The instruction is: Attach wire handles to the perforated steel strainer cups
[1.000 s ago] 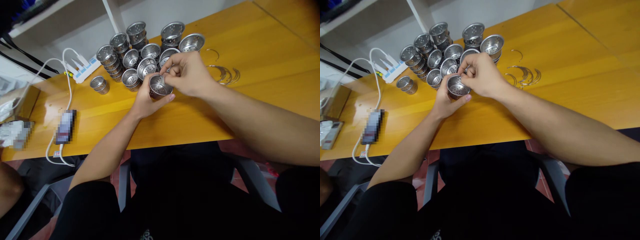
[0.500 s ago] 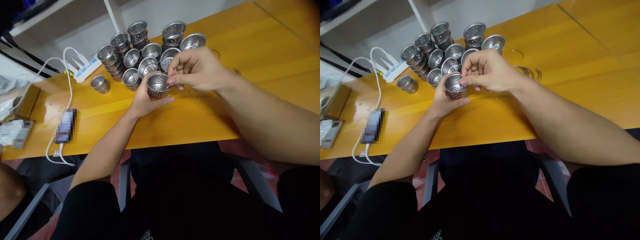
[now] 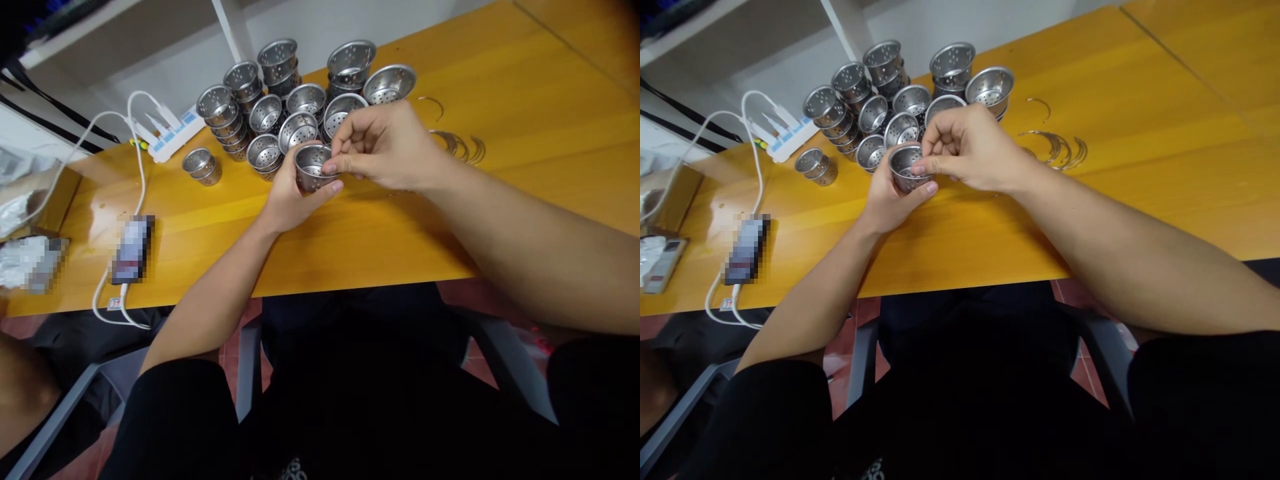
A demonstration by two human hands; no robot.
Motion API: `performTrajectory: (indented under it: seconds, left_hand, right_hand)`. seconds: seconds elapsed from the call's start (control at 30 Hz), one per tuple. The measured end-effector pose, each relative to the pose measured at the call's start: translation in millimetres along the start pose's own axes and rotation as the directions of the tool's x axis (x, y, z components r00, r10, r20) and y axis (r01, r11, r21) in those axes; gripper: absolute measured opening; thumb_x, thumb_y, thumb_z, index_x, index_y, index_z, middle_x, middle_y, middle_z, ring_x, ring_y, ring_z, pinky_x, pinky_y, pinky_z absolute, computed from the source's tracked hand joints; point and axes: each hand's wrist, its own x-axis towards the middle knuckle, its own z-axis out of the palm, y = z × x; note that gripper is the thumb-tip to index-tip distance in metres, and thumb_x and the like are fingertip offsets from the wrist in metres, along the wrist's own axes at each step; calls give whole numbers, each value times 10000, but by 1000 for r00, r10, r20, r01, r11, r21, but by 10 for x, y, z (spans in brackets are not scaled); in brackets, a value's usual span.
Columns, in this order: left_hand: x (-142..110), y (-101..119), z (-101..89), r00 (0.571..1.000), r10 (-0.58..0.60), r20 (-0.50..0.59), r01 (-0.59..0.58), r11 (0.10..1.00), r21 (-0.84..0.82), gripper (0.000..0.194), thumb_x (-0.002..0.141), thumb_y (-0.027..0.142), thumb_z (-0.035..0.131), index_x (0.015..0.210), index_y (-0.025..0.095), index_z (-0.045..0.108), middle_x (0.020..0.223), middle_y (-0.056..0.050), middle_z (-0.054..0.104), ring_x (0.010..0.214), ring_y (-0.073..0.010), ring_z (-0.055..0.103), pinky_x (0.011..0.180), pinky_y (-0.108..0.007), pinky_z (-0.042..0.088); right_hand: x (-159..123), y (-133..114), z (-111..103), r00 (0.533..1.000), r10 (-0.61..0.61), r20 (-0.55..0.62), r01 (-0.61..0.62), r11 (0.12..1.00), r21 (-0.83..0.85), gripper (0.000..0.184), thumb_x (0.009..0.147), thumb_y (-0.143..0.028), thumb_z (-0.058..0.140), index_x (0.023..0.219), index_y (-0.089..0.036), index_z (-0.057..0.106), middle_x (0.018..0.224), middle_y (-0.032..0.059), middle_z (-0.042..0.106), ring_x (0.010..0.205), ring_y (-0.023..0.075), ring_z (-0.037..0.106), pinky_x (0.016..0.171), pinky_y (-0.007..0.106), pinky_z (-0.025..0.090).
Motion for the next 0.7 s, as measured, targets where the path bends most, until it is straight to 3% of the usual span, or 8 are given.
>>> performTrajectory:
  seconds: [0.23, 0.43, 0.7]
  left_hand:
    - [11, 46, 11, 1000, 0, -23, 1, 1000, 24, 909, 1065, 870, 795, 1694, 298, 473, 1519, -119, 697, 1409, -308, 772, 1273, -491, 648]
    - [1, -32, 10, 998, -21, -61, 24, 999, 37, 958, 1068, 869, 790, 1738, 287, 429, 1592, -153, 672, 1497, -338, 742, 1333, -522, 615]
    - [25, -61, -5, 999, -20, -33, 21, 999, 32, 994, 1112, 863, 734, 1842, 344, 303, 1629, -139, 662, 1599, -359, 706, 1381, -577, 595]
  right_hand:
    - [-13, -9, -10, 999, -36, 3, 36, 999, -24, 549, 811, -764, 1110, 900, -316, 805, 872, 23, 769, 744, 220, 632, 681, 412, 539]
    - [-32, 7, -79, 982, -164, -97, 148, 977, -156, 241, 1018, -556, 967, 1062, -350, 851, 1045, 47, 799, 808, 220, 646, 742, 417, 536]
    - [-41, -47, -138, 981, -193, 14, 191, 952, -238, 136, 904, -434, 978, 972, -368, 880, 1254, 100, 770, 993, 306, 671, 863, 500, 599]
